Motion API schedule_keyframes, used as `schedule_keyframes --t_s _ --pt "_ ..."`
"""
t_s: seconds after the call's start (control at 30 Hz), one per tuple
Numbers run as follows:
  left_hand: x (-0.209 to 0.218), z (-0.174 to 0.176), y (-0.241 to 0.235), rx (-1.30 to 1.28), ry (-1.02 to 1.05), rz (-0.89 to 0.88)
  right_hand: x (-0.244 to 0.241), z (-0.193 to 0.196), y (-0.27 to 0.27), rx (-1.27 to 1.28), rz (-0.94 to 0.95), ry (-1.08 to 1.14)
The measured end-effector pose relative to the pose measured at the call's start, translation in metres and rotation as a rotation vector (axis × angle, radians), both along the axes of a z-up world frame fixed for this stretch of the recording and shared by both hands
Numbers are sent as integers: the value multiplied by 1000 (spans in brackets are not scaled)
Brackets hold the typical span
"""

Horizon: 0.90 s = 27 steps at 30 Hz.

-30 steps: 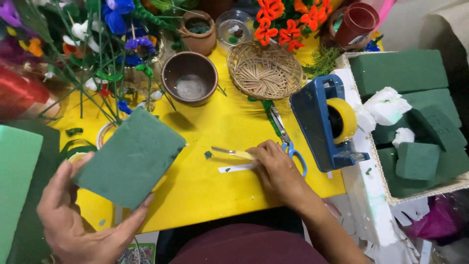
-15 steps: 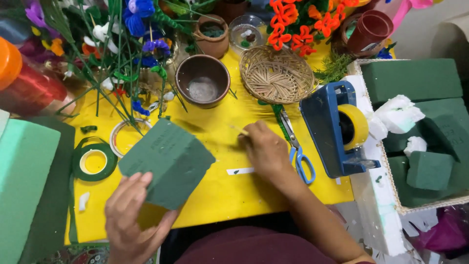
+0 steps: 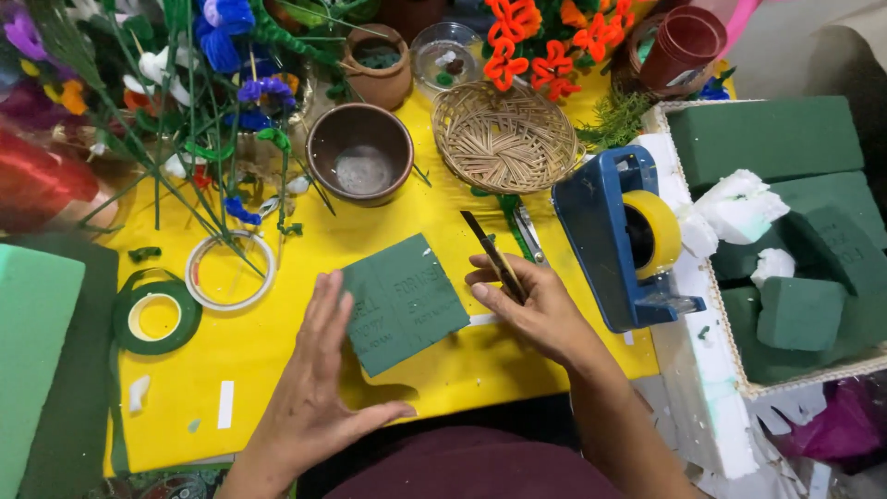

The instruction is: Shaping a rectangular block of floral foam into a rounded cylinder using a small knife to fit a specific container.

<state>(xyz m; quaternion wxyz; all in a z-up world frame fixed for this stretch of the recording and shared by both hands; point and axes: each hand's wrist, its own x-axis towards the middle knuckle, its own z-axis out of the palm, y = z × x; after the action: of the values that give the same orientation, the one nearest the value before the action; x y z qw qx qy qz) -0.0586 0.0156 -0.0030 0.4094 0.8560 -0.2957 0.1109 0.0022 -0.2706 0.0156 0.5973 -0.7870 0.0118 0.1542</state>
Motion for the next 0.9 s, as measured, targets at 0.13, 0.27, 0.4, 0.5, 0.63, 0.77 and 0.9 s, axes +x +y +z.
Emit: schedule_keyframes --t_s 0.13,0.27,0.4,0.5,0.63,0.77,0.9 --pt "-7 8 -7 -84 257 186 -2 0 7 -32 24 14" --pt "-3 10 -17 -292 399 247 -10 -1 10 -16 68 -39" --pt "9 17 -21 -363 381 171 -23 -2 6 2 115 -21" --pt "20 19 -21 -400 361 157 -29 3 8 35 135 15" --pt "15 24 -21 -235 340 279 -28 1 4 8 113 74" --pt "2 21 -31 -58 179 409 -29 -7 -9 55 55 -50" --pt "1 18 -42 -27 111 446 -35 6 -6 10 33 -17"
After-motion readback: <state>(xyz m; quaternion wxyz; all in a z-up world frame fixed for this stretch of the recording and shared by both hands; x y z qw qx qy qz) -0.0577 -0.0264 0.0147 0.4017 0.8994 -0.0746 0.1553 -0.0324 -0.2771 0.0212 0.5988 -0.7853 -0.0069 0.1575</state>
